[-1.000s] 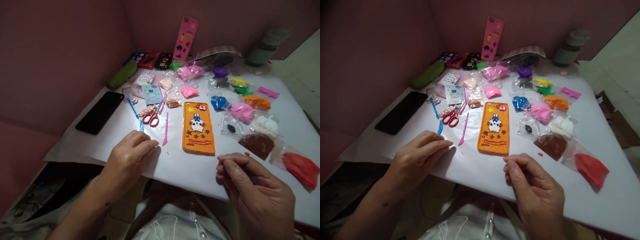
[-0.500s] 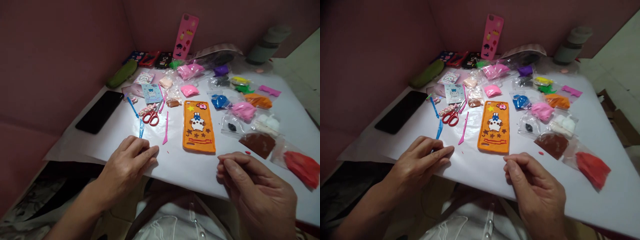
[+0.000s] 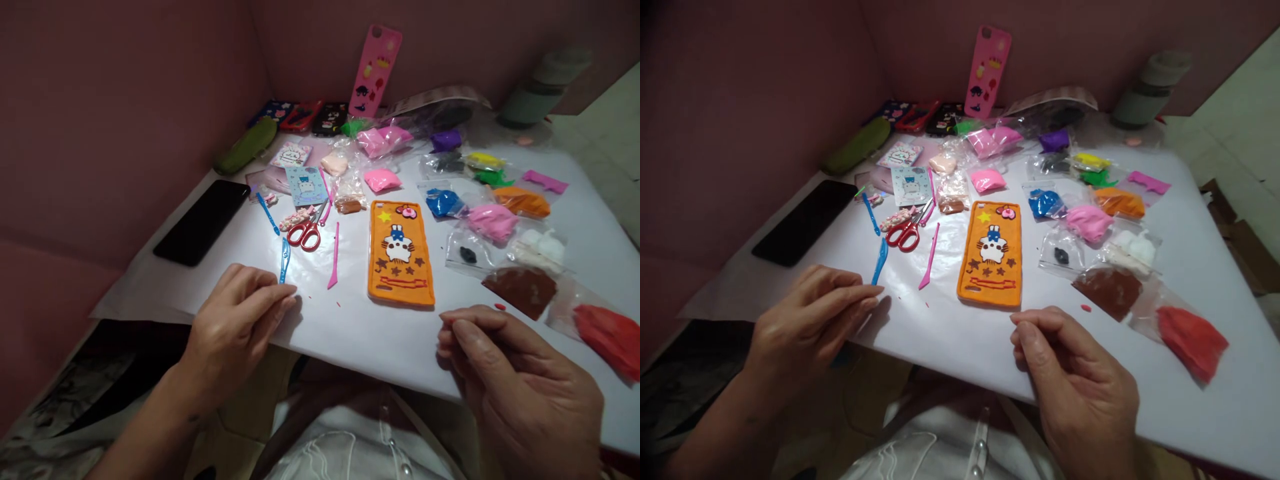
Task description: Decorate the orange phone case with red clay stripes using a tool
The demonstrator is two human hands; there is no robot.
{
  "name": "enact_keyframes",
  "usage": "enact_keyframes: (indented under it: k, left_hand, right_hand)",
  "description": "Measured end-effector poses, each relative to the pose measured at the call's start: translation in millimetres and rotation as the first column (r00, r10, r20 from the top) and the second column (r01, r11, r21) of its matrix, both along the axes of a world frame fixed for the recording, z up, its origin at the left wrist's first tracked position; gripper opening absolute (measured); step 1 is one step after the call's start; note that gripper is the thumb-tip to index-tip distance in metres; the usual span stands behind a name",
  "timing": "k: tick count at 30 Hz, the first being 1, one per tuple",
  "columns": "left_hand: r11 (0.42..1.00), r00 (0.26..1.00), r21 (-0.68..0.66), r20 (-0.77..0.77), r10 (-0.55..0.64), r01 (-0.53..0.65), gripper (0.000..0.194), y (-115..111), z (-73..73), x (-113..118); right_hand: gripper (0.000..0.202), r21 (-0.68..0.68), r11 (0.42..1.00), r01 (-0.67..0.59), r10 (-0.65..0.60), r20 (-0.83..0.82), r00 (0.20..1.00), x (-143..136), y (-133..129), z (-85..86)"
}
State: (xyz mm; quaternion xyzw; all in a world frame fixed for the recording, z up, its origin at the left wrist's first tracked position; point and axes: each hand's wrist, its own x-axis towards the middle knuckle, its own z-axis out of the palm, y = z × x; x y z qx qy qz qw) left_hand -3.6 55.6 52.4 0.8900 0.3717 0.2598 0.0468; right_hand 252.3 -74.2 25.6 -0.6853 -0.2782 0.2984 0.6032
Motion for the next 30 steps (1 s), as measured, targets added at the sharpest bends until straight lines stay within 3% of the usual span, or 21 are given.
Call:
enact_keyframes:
  k: [4,7,14,19,27,30]
  left_hand:
    - [0.987,0.987,0.018,-0.004,0.162,-0.162,0.012,17,-0.3,3]
    - [0.980,0.980,0.019,0.000,0.197,-0.197,0.012,25,-0.5,8]
    - [0.999,0.999,-0.040,0.038,0.015,-0.013,0.017,5,12.3,17]
    - [0.991,0.989,-0.057,0.092,-0.114,0.119,0.030,-1,6.6,14]
    - [0.991,0.984,-0.075,0.146,-0.098,0.110,0.046,-6,-4.3,8]
    - [0.997,0.988,-0.075,0.151,0.027,-0.016,0.039,-6,-4.4,6]
  right_hand:
    - [0.015,0.004,1.000,0.012,-0.012,0.007,1.000,-1,2,3.5]
    - [0.015,0.015,1.000,-0.007,0.008,-0.018,1.000,-1,3,6.1]
    - [0.012,0.065,0.995,-0.073,0.075,-0.029,0.997,2,3,3.3]
    - [0.012,0.072,0.995,-0.069,0.071,-0.027,0.997,1,4,2.4]
    - [0.015,0.039,0.999,-0.007,0.007,-0.008,1.000,-3,5,8.9]
    - [0.017,0.024,1.000,0.020,-0.020,0.014,1.000,-3,4,7.7]
